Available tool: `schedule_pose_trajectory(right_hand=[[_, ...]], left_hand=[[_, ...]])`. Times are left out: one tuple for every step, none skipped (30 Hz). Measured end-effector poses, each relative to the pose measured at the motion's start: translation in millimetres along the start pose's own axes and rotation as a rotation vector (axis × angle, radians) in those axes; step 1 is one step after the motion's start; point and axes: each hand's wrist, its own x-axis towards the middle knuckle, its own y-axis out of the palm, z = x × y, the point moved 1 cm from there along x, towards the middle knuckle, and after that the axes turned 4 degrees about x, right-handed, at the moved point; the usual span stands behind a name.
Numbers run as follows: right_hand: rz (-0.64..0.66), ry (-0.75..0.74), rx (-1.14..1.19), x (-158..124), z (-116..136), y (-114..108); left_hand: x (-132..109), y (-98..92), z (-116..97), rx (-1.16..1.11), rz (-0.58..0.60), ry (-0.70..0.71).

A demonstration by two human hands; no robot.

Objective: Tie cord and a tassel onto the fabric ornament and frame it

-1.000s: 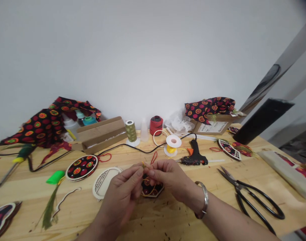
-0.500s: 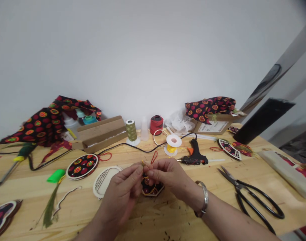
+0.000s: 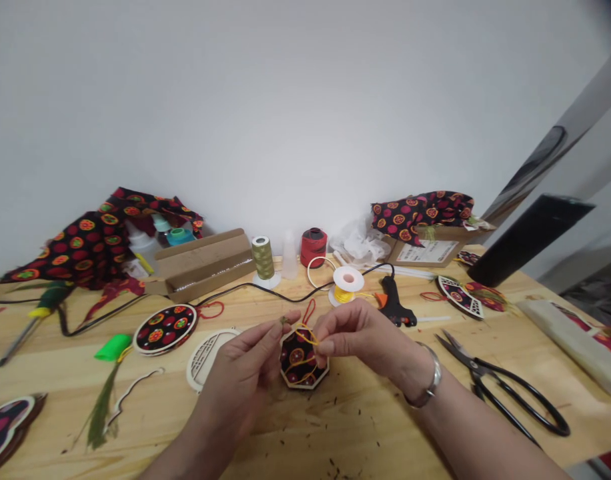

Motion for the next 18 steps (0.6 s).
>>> schedule_pose_trajectory(right_hand=[[0.005, 0.013, -0.001, 0, 0, 0], [-0.005, 0.019, -0.005, 0, 1, 1], [-0.023, 0.021, -0.006, 0, 1, 1], [-0.039, 0.026, -0.007, 0, 1, 2], [-0.051, 0.034, -0.004, 1, 1, 2], [-0.058, 0.045, -0.001, 1, 1, 2], [-0.061, 0.060, 0.002, 1, 0, 2], [-0.060, 0.081, 0.007, 2, 0, 1], [-0.059, 0.102, 0.012, 2, -1, 1], [-0.060, 0.120, 0.015, 2, -3, 1], [-0.061, 0.136, 0.018, 3, -5, 1], [-0.062, 0.148, 0.017, 3, -6, 2], [-0.064, 0.157, 0.014, 3, -8, 2], [-0.066, 0.163, 0.012, 4, -9, 3], [-0.067, 0.169, 0.012, 4, -11, 4], [-0.069, 0.172, 0.017, 5, -12, 5], [-0.072, 0.172, 0.024, 5, -12, 6], [-0.075, 0.167, 0.030, 5, -12, 6]], left_hand=[[0, 0.5, 0, 0.006, 0.011, -0.016], [0, 0.8, 0, 0.015, 0.016, -0.029], [0, 0.8, 0, 0.023, 0.013, -0.037], [0, 0.7, 0, 0.029, 0.006, -0.044], [1, 0.3, 1, 0.032, -0.001, -0.048], [1, -0.2, 1, 0.034, -0.008, -0.048], [2, -0.8, 2, 0.038, -0.011, -0.046], [2, -1.6, 2, 0.045, -0.010, -0.044], [3, -2.4, 3, 0.057, -0.005, -0.041], [3, -3.3, 3, 0.072, -0.001, -0.035], [4, -4.4, 4, 0.091, 0.005, -0.028], [5, -5.4, 5, 0.112, 0.012, -0.018], [5, -6.5, 5, 0.138, 0.021, -0.003], [5, -7.5, 6, 0.169, 0.027, 0.018], [6, -8.4, 7, 0.204, 0.031, 0.038], [6, -9.2, 7, 0.240, 0.032, 0.053], [5, -9.9, 7, 0.275, 0.028, 0.065], [5, -10.5, 8, 0.307, 0.019, 0.076]])
